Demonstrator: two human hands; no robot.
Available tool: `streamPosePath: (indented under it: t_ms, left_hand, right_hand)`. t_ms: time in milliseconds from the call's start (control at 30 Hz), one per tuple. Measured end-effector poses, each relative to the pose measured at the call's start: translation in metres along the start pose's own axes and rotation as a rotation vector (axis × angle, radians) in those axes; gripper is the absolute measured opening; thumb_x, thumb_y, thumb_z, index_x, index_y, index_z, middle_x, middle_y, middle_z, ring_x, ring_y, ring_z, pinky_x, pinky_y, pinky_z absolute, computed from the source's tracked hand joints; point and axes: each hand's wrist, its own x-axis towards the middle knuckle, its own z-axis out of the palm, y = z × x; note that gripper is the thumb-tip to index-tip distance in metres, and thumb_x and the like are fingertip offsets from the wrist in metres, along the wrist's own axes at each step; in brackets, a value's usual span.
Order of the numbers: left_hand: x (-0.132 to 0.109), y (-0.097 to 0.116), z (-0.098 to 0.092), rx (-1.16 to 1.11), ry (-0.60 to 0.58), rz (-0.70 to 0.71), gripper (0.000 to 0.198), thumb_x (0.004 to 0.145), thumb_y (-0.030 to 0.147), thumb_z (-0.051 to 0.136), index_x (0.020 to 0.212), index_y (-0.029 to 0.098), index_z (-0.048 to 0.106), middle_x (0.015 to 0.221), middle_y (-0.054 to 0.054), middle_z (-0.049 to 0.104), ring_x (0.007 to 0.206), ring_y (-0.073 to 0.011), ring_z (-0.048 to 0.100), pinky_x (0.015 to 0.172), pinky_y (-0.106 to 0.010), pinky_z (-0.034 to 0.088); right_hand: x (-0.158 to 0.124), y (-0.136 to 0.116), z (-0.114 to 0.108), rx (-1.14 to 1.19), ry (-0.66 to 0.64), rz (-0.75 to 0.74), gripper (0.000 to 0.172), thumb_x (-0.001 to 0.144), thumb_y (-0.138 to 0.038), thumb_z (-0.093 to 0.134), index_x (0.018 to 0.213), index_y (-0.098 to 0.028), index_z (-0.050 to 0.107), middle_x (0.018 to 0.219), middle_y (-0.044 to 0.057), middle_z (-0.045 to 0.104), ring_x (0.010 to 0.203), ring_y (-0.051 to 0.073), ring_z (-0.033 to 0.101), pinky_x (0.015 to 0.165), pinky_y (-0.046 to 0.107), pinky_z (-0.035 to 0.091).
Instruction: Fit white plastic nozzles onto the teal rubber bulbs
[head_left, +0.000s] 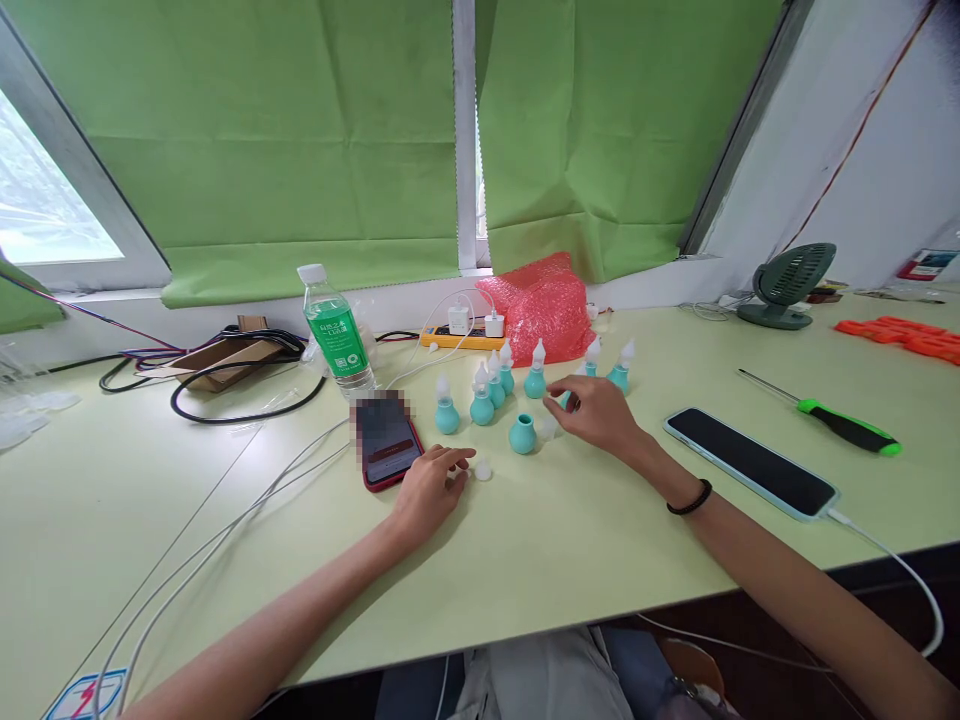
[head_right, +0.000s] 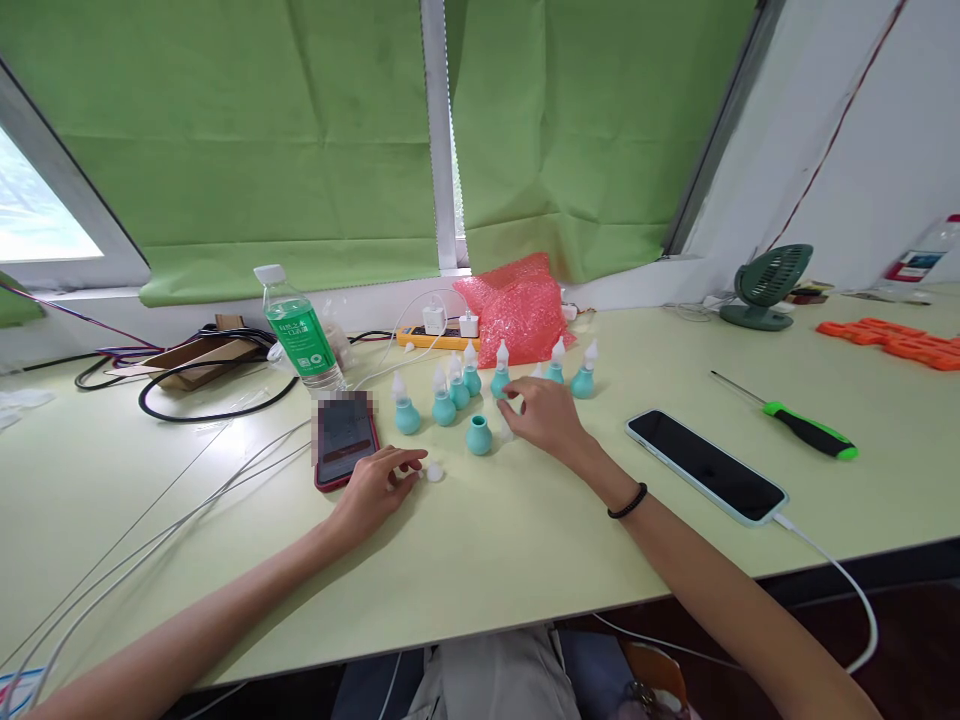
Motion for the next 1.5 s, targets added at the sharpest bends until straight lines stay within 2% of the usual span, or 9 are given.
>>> streamPosePath:
  t_ms: [200, 600, 833, 1000, 1100, 1167, 1267, 1367, 1500]
  left_hand:
    - [0.000, 0.002, 0.000, 0.019, -0.001, -0.018, 0.031, 0.070, 0.012, 0.043, 0.098, 0.017, 0.056, 0.081, -0.006, 0.060, 0.069, -0.0144, 0.054, 0.060, -0.024, 0.044]
    - [0.000, 0.004, -0.002, 0.022, -0.022, 0.013, 0.017, 0.066, 0.009, 0.045, 0.077, 0.017, 0.056, 0.074, -0.003, 0.056, 0.064, -0.0128, 0.051, 0.057, -0.022, 0.041]
    - [0.001, 0.006, -0.003, -0.072, -0.013, -0.065, 0.017, 0.062, 0.005, 0.044, 0.072, 0.016, 0.053, 0.070, 0.000, 0.055, 0.060, -0.0106, 0.049, 0.054, -0.020, 0.040]
    - [0.002, 0.008, -0.003, -0.078, 0.035, -0.084, 0.024, 0.059, 0.001, 0.040, 0.075, 0.016, 0.052, 0.072, 0.000, 0.053, 0.057, -0.0089, 0.047, 0.054, -0.020, 0.040]
    - [0.000, 0.013, -0.004, -0.119, 0.153, -0.013, 0.023, 0.062, 0.002, 0.039, 0.076, 0.016, 0.050, 0.072, -0.001, 0.051, 0.063, -0.0104, 0.048, 0.058, -0.021, 0.040]
    - [-0.004, 0.017, -0.007, -0.167, 0.253, 0.059, 0.016, 0.065, 0.005, 0.041, 0.074, 0.016, 0.049, 0.070, -0.001, 0.050, 0.063, -0.0109, 0.046, 0.058, -0.022, 0.040]
    - [-0.009, 0.023, -0.013, -0.251, 0.315, 0.215, 0.007, 0.068, 0.012, 0.044, 0.074, 0.015, 0.047, 0.069, -0.002, 0.047, 0.061, -0.0116, 0.042, 0.055, -0.024, 0.038]
    - [-0.013, 0.026, -0.018, -0.289, 0.258, 0.391, 0.012, 0.067, 0.021, 0.048, 0.077, 0.014, 0.046, 0.069, -0.004, 0.046, 0.063, -0.0131, 0.041, 0.055, -0.025, 0.036]
    - [-0.013, 0.025, -0.017, -0.213, 0.065, 0.416, 0.020, 0.068, 0.033, 0.051, 0.070, 0.014, 0.045, 0.064, -0.002, 0.043, 0.058, -0.0122, 0.038, 0.052, -0.024, 0.032]
  right_hand:
    - [0.004, 0.001, -0.012, -0.098, 0.411, 0.175, 0.039, 0.068, -0.033, 0.050, 0.104, -0.017, 0.048, 0.111, 0.011, 0.041, 0.096, 0.026, 0.042, 0.065, 0.033, 0.041]
    - [0.005, 0.020, 0.002, -0.144, -0.162, 0.335, 0.058, 0.072, -0.034, 0.044, 0.121, -0.013, 0.021, 0.082, 0.009, 0.058, 0.075, 0.025, 0.053, 0.053, 0.027, 0.035]
    - [0.007, 0.023, -0.002, -0.245, -0.263, 0.349, 0.035, 0.071, -0.038, 0.046, 0.095, -0.014, 0.045, 0.078, 0.009, 0.057, 0.074, 0.025, 0.054, 0.052, 0.027, 0.034]
    - [0.006, 0.015, -0.008, -0.101, 0.205, 0.310, 0.034, 0.071, -0.042, 0.047, 0.094, -0.017, 0.046, 0.076, 0.007, 0.057, 0.075, 0.024, 0.054, 0.062, 0.034, 0.039]
    - [-0.002, 0.003, -0.009, 0.219, 0.578, 0.055, 0.032, 0.073, -0.040, 0.047, 0.095, -0.018, 0.041, 0.081, 0.006, 0.052, 0.079, 0.021, 0.052, 0.069, 0.035, 0.040]
    - [-0.012, -0.010, -0.008, 0.469, 0.628, -0.123, 0.023, 0.075, -0.037, 0.044, 0.090, -0.021, 0.037, 0.078, 0.003, 0.048, 0.075, 0.018, 0.051, 0.067, 0.035, 0.041]
    - [-0.027, -0.035, -0.003, 0.715, 0.339, -0.299, 0.010, 0.081, -0.031, 0.035, 0.087, -0.023, 0.033, 0.079, 0.002, 0.048, 0.069, 0.015, 0.051, 0.060, 0.030, 0.041]
    - [-0.039, -0.054, 0.000, 0.563, -0.086, -0.448, 0.014, 0.082, -0.029, 0.037, 0.092, -0.019, 0.038, 0.070, 0.002, 0.052, 0.058, 0.012, 0.049, 0.052, 0.025, 0.035]
    - [-0.046, -0.065, 0.007, 0.410, -0.233, -0.586, 0.017, 0.079, -0.032, 0.044, 0.074, -0.016, 0.047, 0.058, 0.000, 0.051, 0.050, 0.010, 0.044, 0.048, 0.023, 0.027]
